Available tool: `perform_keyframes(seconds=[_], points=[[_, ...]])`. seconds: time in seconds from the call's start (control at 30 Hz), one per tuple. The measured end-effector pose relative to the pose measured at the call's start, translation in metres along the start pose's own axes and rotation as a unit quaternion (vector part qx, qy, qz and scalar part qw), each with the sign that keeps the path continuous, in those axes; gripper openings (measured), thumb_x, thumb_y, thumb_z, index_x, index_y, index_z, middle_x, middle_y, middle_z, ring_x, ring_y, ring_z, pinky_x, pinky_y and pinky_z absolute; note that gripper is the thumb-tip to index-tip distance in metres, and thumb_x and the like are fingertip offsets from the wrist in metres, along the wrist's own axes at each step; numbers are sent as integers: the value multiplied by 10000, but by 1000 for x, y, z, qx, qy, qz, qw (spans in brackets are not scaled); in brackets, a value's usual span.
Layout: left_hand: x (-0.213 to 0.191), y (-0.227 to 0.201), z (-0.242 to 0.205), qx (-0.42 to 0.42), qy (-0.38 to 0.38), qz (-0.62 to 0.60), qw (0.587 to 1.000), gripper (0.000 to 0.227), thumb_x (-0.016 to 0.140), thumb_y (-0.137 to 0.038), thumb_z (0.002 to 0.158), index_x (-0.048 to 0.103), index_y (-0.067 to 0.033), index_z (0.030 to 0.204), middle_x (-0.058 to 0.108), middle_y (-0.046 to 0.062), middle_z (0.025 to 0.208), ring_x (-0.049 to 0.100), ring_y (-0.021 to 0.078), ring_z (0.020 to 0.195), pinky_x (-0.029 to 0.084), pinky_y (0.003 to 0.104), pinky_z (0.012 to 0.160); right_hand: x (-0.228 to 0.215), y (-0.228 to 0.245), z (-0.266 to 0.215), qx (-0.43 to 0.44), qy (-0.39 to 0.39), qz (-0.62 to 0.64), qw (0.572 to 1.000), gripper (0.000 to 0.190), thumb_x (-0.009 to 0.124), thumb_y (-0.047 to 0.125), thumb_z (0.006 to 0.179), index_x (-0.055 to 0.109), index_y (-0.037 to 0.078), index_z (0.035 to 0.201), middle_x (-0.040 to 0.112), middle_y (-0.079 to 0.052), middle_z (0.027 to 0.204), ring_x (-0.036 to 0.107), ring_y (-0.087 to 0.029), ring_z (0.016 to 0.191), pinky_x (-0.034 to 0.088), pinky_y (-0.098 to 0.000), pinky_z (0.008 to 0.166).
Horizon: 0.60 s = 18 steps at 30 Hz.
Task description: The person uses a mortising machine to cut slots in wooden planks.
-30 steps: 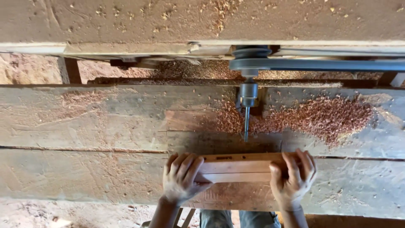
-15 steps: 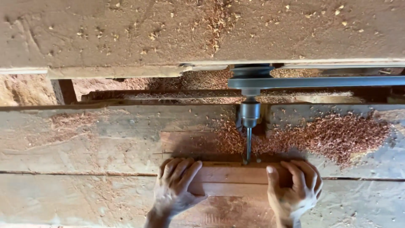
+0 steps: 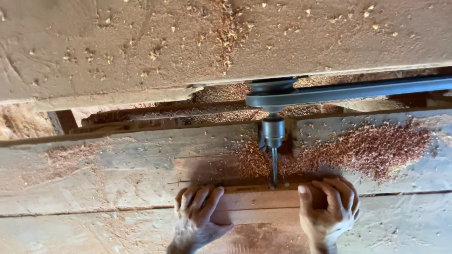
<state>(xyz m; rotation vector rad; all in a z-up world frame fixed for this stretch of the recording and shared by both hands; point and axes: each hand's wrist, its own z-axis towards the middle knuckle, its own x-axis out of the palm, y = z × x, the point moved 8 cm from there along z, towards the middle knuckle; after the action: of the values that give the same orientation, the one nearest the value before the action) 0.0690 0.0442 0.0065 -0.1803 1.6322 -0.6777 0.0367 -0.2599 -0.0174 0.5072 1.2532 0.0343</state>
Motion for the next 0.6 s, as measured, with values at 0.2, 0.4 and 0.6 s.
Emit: perform_keyframes(seconds=[0.2, 0.4, 0.6], points=[[4, -1, -3, 13, 17, -19, 1000, 833, 928, -420, 476, 674, -130, 1214, 604, 67, 1170, 534, 282, 1127, 404, 515, 983, -3, 6, 7, 10, -6, 8, 1000, 386, 708, 524, 987, 703, 147, 905, 693, -32, 1097, 628, -222, 1091, 472, -393, 1044], [9, 1, -2, 21, 19, -32, 999, 818, 924, -424, 491, 671, -142, 1216, 590, 56, 1170, 531, 272, 1115, 408, 507, 969, -2, 7, 9, 18, -2, 1, 1000, 353, 714, 490, 979, 699, 147, 899, 688, -30, 1089, 608, -242, 1149, 479, -389, 1029], [13, 7, -5, 21, 24, -35, 999, 803, 920, -427, 506, 667, -154, 1218, 577, 45, 1170, 528, 263, 1104, 412, 498, 956, -2, 12, 15, 22, -7, 4, 1000, 346, 719, 484, 990, 698, 150, 903, 690, -34, 1103, 607, -241, 1161, 478, -398, 1039]])
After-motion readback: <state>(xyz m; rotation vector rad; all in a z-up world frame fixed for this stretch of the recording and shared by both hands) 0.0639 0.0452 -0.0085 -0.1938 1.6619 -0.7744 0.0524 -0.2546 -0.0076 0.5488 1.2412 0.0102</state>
